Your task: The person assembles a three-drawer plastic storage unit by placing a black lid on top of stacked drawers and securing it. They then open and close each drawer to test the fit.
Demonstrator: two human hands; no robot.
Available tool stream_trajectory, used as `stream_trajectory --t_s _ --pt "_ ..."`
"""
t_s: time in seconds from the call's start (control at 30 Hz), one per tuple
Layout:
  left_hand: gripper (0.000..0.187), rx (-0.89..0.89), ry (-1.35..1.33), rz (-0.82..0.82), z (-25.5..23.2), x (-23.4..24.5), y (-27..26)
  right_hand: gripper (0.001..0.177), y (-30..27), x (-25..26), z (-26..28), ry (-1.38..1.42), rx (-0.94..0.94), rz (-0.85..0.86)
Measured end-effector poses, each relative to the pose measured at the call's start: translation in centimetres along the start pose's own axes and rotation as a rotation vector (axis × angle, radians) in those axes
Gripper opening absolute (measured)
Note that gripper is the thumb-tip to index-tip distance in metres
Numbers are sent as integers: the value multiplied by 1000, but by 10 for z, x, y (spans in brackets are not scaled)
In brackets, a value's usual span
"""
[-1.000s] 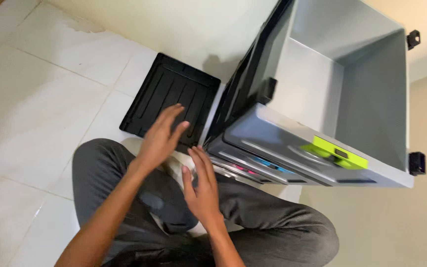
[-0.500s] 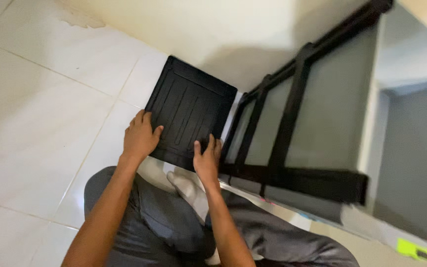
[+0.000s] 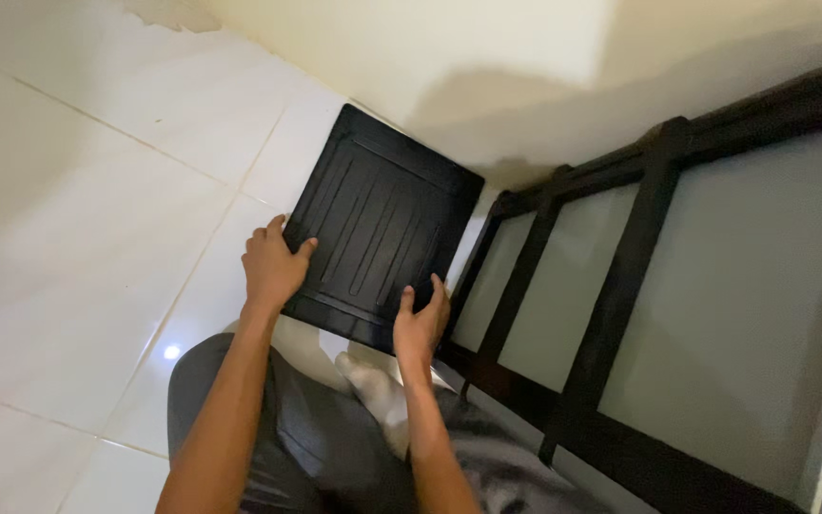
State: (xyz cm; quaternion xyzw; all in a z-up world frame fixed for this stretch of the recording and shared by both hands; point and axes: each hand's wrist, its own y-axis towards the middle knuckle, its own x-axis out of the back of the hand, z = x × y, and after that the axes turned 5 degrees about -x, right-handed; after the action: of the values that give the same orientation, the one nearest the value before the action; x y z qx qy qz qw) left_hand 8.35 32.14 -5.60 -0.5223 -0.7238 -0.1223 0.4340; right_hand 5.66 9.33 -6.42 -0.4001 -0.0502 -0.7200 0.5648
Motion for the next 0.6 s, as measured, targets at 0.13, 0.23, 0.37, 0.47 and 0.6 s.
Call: stream_trajectory --t_s 0.13,0.23,0.37,0.47,0.6 --pt "61 145 -124 -63 0 21 -2 51 -3 7 7 79 116 -67" --pt "51 183 -226 -187 2 38 -14 51 -5 15 17 171 151 -77" --pt "41 173 -366 -254 3 74 -37 53 -18 30 31 380 184 -39" --pt "40 83 -481 -319 -1 115 -65 56 -31 45 51 549 189 -2" --pt "39 60 -574 -325 -14 164 -130 54 -54 79 66 542 146 154"
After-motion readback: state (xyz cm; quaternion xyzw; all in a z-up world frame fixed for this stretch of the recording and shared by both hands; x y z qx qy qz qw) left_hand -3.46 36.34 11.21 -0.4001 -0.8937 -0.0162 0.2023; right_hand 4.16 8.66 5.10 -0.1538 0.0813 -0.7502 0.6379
